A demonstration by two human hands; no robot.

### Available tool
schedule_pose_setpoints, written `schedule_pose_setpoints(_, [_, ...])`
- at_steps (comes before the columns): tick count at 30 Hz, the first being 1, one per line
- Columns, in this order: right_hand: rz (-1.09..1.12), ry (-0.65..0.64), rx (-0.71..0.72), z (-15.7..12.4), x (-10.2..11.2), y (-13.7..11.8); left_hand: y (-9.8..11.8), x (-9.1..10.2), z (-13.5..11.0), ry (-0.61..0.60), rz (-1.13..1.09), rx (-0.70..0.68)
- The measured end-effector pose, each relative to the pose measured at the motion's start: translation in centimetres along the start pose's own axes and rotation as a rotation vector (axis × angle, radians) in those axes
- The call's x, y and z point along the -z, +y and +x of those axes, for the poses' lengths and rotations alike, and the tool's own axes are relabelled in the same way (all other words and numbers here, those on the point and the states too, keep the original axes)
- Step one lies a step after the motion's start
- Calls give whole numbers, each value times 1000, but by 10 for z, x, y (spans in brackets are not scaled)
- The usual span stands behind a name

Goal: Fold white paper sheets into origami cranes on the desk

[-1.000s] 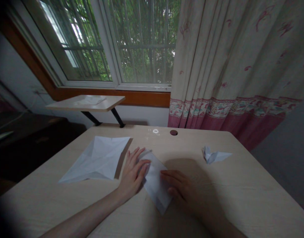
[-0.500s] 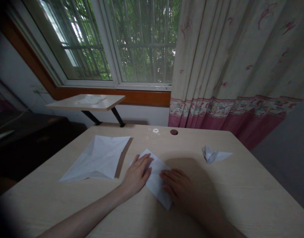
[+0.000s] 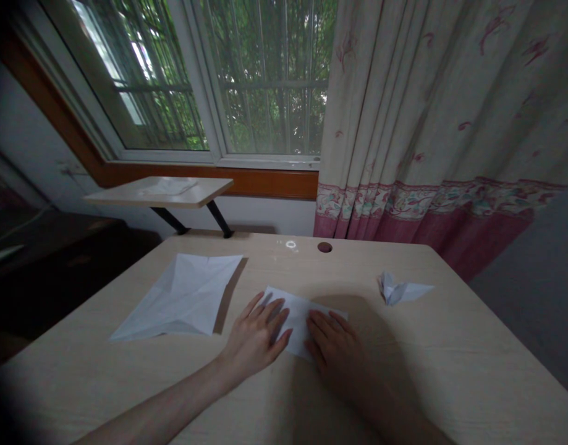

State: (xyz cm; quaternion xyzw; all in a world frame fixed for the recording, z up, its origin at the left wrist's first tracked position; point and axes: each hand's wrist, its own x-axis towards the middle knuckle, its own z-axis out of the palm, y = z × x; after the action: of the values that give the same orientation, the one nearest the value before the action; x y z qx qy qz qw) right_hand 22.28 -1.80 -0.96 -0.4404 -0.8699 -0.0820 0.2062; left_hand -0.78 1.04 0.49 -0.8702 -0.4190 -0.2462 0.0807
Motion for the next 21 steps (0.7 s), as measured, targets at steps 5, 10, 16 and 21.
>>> schedule_pose_setpoints(5, [-53,-4,59,-1,3,1,4,0,-1,82,-14,-37])
schedule_pose_setpoints(10, [-70,-20,30,0,7,-2,10,4,-4,163,-65,-95])
schedule_pose_setpoints(16, [-24,-6,-15,1,7,-4,16,8,-9,111,-53,-107])
schedule_pose_setpoints(21, [20,39,-47,0,0,-2,14,3,-8,-7,-56,-77])
